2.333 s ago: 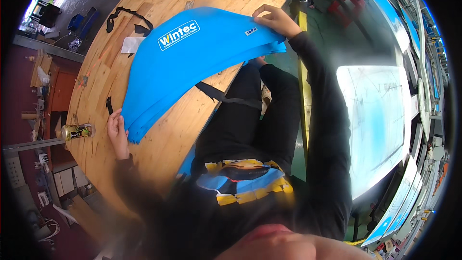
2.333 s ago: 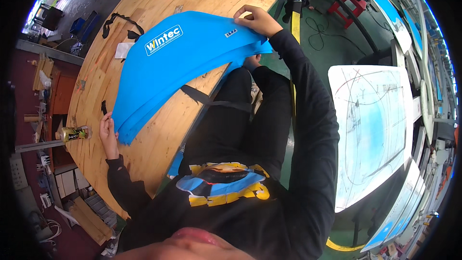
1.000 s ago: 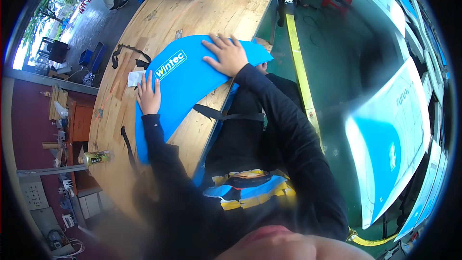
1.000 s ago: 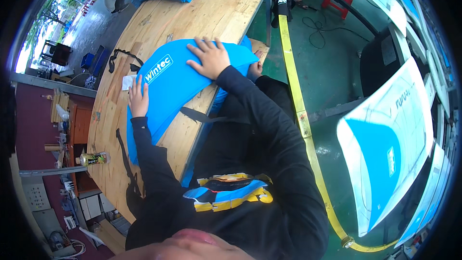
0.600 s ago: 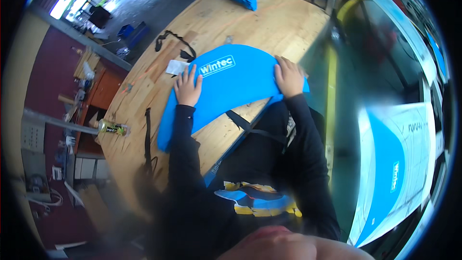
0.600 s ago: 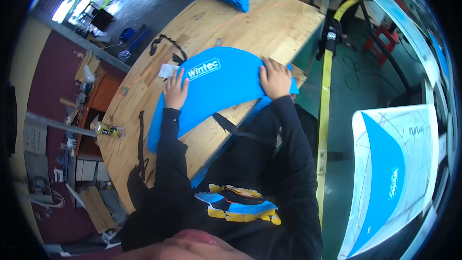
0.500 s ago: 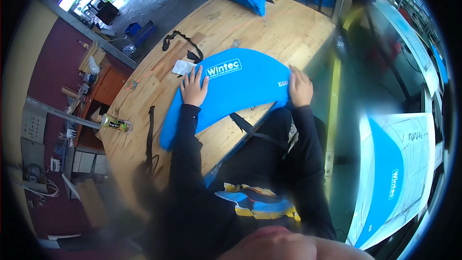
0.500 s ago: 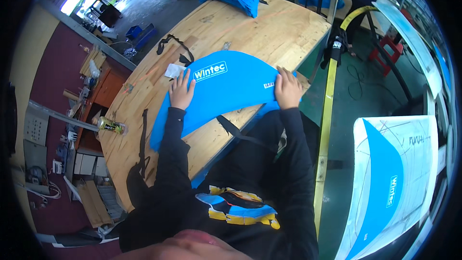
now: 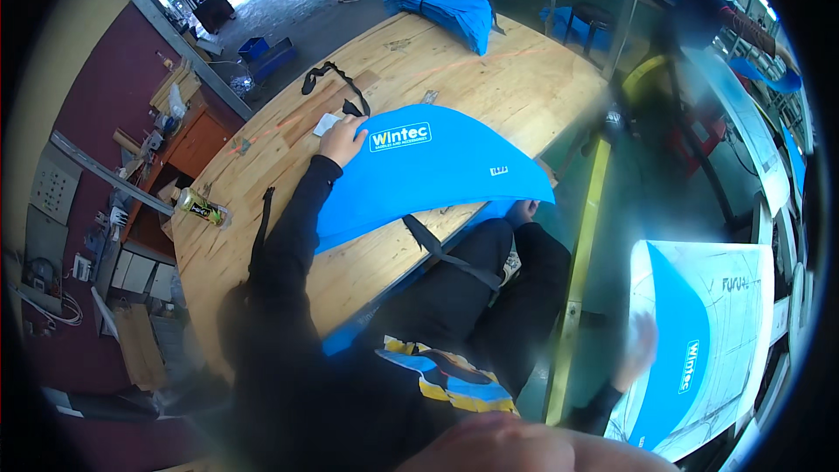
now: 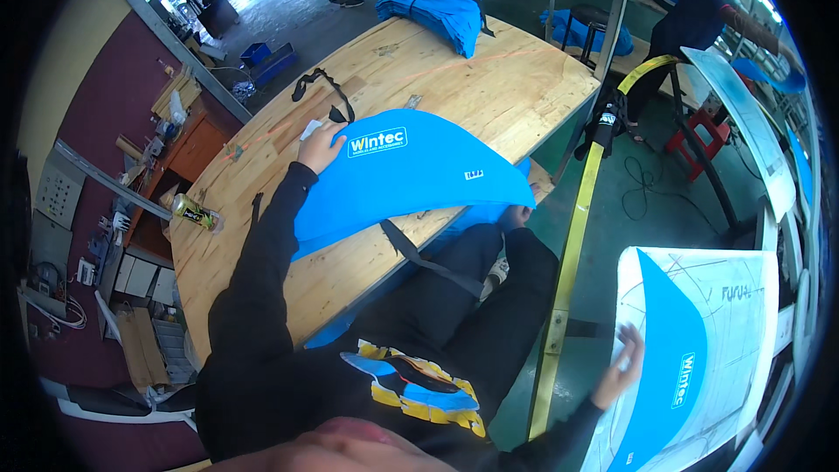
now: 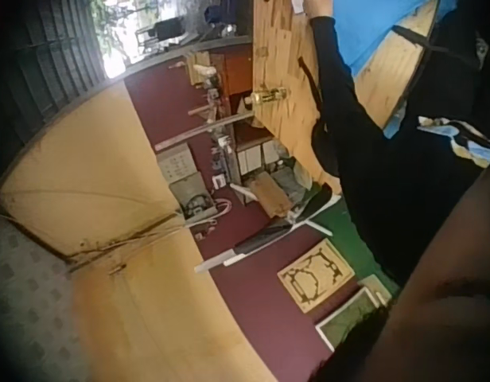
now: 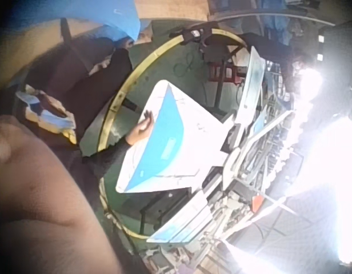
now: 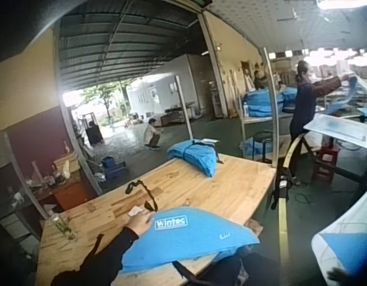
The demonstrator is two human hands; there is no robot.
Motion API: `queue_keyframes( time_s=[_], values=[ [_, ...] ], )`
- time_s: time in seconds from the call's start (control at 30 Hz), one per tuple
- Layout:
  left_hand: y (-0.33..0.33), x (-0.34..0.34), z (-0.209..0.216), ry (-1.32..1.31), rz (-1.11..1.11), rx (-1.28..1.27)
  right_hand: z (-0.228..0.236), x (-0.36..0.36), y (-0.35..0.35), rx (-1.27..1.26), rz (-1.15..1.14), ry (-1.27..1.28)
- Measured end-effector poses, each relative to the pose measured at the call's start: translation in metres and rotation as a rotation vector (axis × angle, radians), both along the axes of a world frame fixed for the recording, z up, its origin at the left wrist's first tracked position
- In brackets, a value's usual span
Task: Folding blue fabric components and attaching black strapping at a workstation.
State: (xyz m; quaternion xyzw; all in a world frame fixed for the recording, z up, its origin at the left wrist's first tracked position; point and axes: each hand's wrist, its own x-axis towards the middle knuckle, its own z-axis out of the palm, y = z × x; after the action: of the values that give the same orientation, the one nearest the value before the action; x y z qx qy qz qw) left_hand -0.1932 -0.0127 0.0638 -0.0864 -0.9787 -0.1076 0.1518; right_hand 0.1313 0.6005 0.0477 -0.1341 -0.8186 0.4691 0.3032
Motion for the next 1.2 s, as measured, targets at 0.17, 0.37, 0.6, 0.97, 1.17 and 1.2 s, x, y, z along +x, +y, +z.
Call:
queue_keyframes(
  time_s=[0.17,0.37,0.6,0.97,1.17,1.2],
  values=[
    [0.008,-0.008,0.015,-0.013,0.006,-0.102,0.009,0.099,0.104,0.414,-0.435,-0.275],
    [0.015,-0.003,0.015,0.16,-0.053,-0.001,-0.04,0.185,0.154,0.789,-0.967,-1.214],
    [0.022,0.007,0.017,0.205,-0.022,-0.073,-0.067,0.22,0.159,0.992,-1.016,-0.943],
    [0.001,-0.004,-0.005,0.269,-0.136,0.185,-0.072,0.263,0.192,0.65,-1.143,-0.946],
    [0.03,0.023,-0.003,0.108,-0.342,-0.03,-0.086,0.292,0.205,1.007,-1.0,-1.015],
    [0.038,0.031,-0.003,0.047,-0.352,-0.069,-0.084,0.283,0.205,0.843,-1.046,-0.872]
  ],
)
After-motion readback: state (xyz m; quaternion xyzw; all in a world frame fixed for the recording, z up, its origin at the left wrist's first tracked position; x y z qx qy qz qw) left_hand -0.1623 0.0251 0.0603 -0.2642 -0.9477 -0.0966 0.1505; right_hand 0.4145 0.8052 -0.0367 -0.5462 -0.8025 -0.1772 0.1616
